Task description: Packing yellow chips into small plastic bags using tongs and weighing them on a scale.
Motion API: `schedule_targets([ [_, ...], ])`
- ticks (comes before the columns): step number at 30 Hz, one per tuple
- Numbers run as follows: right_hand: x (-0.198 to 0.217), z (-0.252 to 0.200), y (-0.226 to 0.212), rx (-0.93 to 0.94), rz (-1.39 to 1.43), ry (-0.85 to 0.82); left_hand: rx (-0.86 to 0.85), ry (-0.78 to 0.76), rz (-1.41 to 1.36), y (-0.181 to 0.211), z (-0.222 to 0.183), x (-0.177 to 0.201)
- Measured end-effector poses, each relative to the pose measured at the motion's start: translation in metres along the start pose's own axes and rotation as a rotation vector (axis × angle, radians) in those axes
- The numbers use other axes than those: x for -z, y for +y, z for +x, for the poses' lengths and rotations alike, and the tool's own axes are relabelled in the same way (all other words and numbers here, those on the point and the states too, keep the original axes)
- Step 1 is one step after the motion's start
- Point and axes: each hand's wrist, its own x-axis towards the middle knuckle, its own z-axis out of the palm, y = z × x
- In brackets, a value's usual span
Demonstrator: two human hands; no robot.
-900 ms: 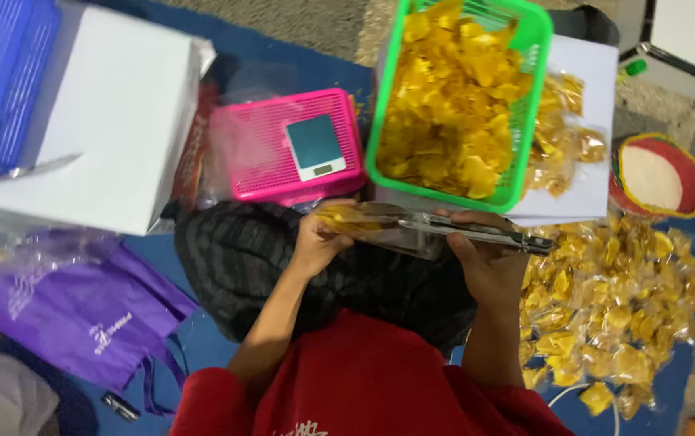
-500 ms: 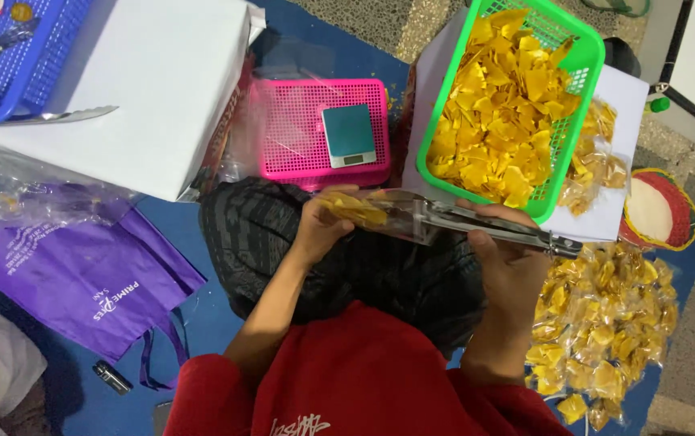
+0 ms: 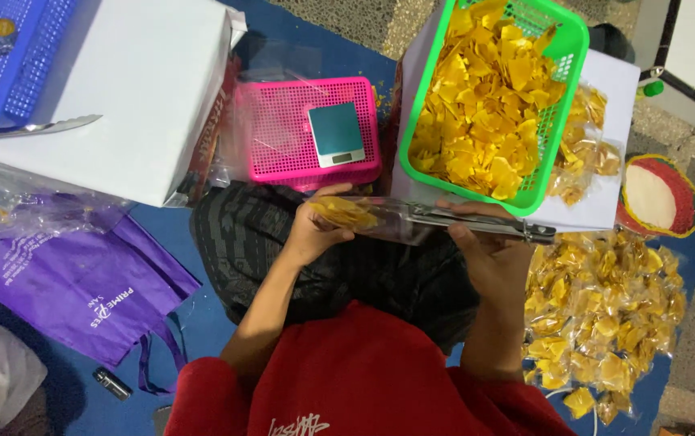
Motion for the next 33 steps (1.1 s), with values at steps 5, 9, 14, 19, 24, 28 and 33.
schedule_targets([
  [5, 0.021, -0.010, 0.002, -0.032, 0.063, 0.019, 0.008, -0.059, 0.087, 0.009, 0.001, -0.005],
  [9, 0.026, -0.013, 0.021, 0.002, 0.097, -0.002, 0.049, -0.081, -0.038, -0.043, -0.016, 0.019],
  [14, 0.030, -0.020, 0.029, -0.020, 0.207, 0.031, 0.097, -0.064, -0.057, -0.043, -0.025, 0.015],
  [19, 0.051, -0.013, 0.040, 0.004, 0.299, 0.069, 0.078, -0.090, -0.013, -0.048, -0.017, -0.002],
  [24, 0.078, -0.019, 0.050, -0.060, 0.300, 0.032, 0.138, -0.007, -0.010, -0.060, -0.011, -0.019],
  [28, 0.095, -0.027, 0.055, -0.078, 0.336, 0.084, 0.136, -0.017, -0.031, -0.030, 0.004, -0.047],
  [33, 0.093, -0.028, 0.045, -0.060, 0.285, 0.171, 0.145, -0.016, -0.018, -0.044, 0.007, -0.037],
])
